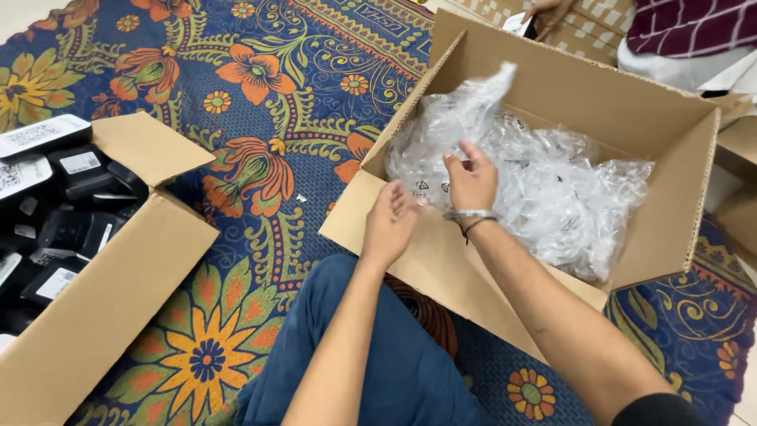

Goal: The recorder is packing and unpacking small electronic devices with QR code labels into and out of cardboard boxes while sitting on a rug.

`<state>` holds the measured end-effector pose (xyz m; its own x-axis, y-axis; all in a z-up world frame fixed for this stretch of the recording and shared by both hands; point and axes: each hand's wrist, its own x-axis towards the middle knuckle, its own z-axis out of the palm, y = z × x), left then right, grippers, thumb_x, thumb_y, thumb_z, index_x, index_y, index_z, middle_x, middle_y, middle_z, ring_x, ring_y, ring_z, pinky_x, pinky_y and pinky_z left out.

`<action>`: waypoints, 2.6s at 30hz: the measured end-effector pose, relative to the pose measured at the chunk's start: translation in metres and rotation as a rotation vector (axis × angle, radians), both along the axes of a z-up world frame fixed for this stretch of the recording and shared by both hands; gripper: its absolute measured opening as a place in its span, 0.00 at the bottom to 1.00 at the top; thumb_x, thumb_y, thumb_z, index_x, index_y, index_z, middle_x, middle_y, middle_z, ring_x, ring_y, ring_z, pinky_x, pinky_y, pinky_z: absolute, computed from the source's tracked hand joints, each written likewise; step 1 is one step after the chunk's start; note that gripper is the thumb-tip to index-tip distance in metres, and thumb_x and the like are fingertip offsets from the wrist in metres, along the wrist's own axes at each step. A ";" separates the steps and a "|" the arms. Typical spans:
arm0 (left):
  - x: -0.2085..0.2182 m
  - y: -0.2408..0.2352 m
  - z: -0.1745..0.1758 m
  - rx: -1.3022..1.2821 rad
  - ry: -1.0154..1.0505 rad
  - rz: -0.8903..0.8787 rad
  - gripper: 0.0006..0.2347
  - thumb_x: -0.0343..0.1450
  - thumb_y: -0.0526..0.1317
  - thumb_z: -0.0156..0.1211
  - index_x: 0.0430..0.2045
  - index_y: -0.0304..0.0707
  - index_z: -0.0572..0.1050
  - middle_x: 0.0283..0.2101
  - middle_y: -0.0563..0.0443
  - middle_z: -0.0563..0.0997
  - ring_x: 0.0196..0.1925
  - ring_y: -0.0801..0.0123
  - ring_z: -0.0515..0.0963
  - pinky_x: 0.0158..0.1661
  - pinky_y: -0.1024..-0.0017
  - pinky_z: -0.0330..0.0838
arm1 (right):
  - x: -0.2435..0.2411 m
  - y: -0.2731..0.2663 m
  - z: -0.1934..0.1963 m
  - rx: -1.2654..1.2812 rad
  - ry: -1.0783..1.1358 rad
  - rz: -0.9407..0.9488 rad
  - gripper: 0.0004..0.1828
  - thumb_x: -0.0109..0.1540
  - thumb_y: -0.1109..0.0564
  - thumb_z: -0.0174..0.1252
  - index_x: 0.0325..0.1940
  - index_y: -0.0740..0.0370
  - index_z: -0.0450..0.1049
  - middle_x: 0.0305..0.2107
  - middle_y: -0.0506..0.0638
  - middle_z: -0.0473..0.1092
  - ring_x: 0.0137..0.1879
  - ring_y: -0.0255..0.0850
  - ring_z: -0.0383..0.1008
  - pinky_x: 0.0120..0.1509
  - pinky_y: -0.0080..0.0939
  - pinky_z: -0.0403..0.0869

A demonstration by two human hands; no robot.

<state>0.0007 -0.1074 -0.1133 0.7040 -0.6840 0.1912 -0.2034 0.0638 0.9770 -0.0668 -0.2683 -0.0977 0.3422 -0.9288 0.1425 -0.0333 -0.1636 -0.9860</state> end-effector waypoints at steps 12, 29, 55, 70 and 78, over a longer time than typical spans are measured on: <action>0.055 0.180 0.054 -0.178 0.700 -0.013 0.22 0.70 0.49 0.58 0.56 0.40 0.72 0.47 0.55 0.81 0.44 0.74 0.81 0.40 0.73 0.76 | 0.005 0.163 0.038 0.439 -0.416 1.090 0.09 0.60 0.73 0.55 0.39 0.63 0.72 0.32 0.47 0.73 0.37 0.35 0.75 0.44 0.36 0.77; 0.067 0.492 -0.042 -0.301 0.468 0.837 0.06 0.75 0.38 0.62 0.35 0.33 0.78 0.31 0.55 0.80 0.30 0.77 0.75 0.30 0.76 0.69 | 0.136 0.388 -0.028 0.295 -0.071 1.356 0.09 0.65 0.60 0.64 0.47 0.63 0.73 0.27 0.42 0.70 0.29 0.26 0.64 0.29 0.27 0.64; 0.032 0.461 -0.023 0.231 0.039 1.124 0.06 0.66 0.31 0.62 0.34 0.35 0.79 0.30 0.53 0.84 0.29 0.76 0.82 0.32 0.76 0.76 | 0.092 0.436 -0.049 -0.621 0.070 1.227 0.30 0.55 0.50 0.70 0.51 0.76 0.72 0.36 0.56 0.76 0.37 0.33 0.74 0.34 0.34 0.74; 0.005 0.446 0.024 0.680 -0.358 0.946 0.07 0.65 0.37 0.62 0.35 0.40 0.76 0.37 0.46 0.77 0.36 0.51 0.82 0.37 0.57 0.76 | 0.076 0.446 0.033 -1.119 -0.103 0.655 0.34 0.44 0.52 0.73 0.46 0.72 0.70 0.36 0.64 0.74 0.38 0.54 0.77 0.40 0.41 0.76; 0.008 0.446 0.027 0.788 -0.491 1.021 0.11 0.63 0.32 0.61 0.39 0.36 0.76 0.40 0.42 0.76 0.44 0.48 0.79 0.42 0.57 0.74 | 0.108 0.418 -0.067 -0.120 -0.071 1.081 0.06 0.67 0.67 0.54 0.48 0.65 0.71 0.38 0.49 0.77 0.43 0.35 0.77 0.47 0.36 0.78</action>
<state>0.0083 0.3383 -0.0865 0.9276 0.0475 0.3706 -0.1563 -0.8516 0.5003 0.0408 0.1497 -0.1643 0.9572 -0.1203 0.2633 0.2419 -0.1673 -0.9558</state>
